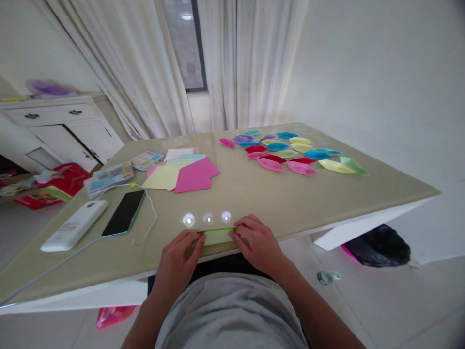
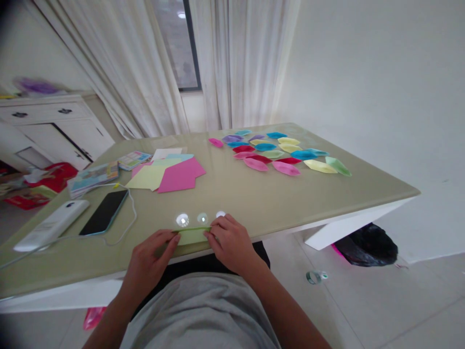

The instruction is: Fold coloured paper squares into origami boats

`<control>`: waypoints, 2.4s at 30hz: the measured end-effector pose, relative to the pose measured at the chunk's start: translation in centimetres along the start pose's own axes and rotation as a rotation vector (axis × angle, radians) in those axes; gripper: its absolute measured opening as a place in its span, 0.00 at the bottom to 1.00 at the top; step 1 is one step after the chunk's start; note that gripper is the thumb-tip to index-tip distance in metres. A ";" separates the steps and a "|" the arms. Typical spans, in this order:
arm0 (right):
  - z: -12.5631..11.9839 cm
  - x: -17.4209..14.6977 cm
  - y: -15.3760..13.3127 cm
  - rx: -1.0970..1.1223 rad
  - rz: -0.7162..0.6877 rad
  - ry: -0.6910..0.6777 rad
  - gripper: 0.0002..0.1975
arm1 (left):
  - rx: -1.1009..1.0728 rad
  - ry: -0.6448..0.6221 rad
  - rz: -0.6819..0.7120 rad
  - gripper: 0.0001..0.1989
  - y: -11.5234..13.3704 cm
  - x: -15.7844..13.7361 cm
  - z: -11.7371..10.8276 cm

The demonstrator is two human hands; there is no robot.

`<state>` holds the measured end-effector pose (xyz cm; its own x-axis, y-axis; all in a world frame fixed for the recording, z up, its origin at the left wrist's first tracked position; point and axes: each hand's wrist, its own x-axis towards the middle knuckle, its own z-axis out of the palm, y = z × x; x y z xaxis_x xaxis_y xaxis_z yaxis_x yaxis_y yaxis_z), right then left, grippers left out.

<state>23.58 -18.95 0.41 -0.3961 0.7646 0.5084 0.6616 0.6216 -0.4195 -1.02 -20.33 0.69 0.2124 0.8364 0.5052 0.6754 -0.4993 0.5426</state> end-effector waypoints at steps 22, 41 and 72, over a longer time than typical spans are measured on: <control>0.3 -0.3 0.3 0.069 0.036 -0.020 0.13 | 0.088 -0.040 0.148 0.11 -2.1 -0.5 0.0; 0.5 -0.3 0.1 0.092 0.066 -0.052 0.22 | 0.138 -0.019 0.246 0.11 -2.1 -0.6 -0.2; -0.4 0.2 0.0 0.737 0.387 0.070 0.13 | -0.280 -0.060 -0.153 0.14 -0.8 -0.1 -2.0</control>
<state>23.78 -18.88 0.85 -0.1698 0.9499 0.2624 0.1474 0.2877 -0.9463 -2.98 -20.42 1.57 0.1705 0.9142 0.3676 0.4842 -0.4026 0.7768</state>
